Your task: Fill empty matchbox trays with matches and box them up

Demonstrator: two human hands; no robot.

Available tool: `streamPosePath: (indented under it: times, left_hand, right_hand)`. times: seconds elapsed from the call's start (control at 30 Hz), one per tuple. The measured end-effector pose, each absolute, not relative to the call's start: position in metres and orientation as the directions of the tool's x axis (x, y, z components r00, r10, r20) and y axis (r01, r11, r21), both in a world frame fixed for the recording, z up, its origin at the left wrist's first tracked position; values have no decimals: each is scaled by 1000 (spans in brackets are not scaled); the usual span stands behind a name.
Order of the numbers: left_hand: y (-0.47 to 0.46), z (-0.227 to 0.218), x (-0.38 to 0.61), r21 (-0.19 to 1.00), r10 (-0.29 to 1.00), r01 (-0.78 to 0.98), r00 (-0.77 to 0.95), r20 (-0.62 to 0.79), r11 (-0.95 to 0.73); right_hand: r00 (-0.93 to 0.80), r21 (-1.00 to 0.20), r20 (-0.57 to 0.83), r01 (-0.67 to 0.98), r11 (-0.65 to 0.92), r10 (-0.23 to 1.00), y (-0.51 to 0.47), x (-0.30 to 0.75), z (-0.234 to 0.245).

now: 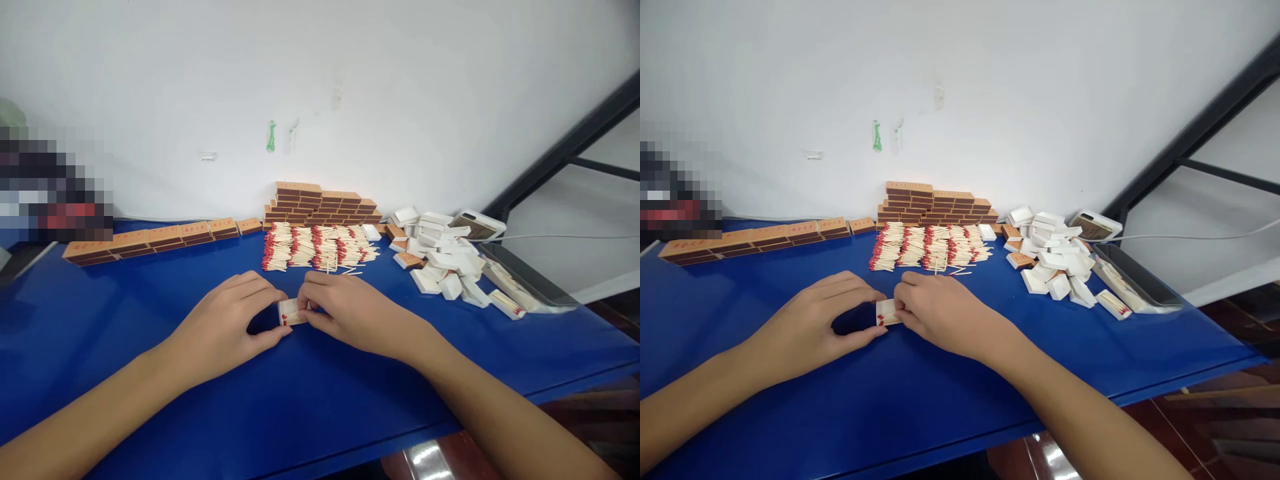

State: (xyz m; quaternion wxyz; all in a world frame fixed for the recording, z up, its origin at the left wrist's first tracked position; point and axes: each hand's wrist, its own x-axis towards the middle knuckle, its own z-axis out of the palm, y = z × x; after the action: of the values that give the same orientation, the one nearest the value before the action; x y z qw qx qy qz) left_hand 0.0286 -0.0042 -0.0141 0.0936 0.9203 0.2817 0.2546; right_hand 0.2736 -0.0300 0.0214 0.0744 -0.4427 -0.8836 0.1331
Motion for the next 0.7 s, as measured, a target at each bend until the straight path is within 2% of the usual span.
streamPosePath:
  times: [0.1, 0.2, 0.27, 0.33, 0.43, 0.53, 0.7]
  left_hand:
    - [-5, -14, 29, 314, 563, 468, 713, 417, -826]
    - [-5, -14, 27, 323, 581, 484, 702, 411, -813]
    - [-4, -15, 25, 331, 600, 501, 691, 404, -800]
    - [-3, -16, 22, 341, 618, 517, 682, 391, -785]
    - [-2, -16, 20, 358, 631, 523, 681, 371, -774]
    - [-2, -15, 19, 361, 633, 522, 682, 368, -773]
    - [-2, -15, 18, 358, 638, 530, 674, 371, -769]
  right_hand:
    - [-609, -353, 38, 733, 581, 792, -28, 277, 22]
    - [-577, -411, 154, 701, 583, 802, -19, 297, 28]
    - [-470, -391, 277, 741, 546, 838, -9, 320, 35]
    - [-365, -338, 324, 817, 467, 873, 2, 346, 39]
    - [-339, -329, 185, 863, 383, 922, 18, 379, 38]
    - [-364, -399, 43, 848, 350, 930, 28, 390, 28]
    - [-404, -460, -29, 818, 346, 915, 31, 382, 18]
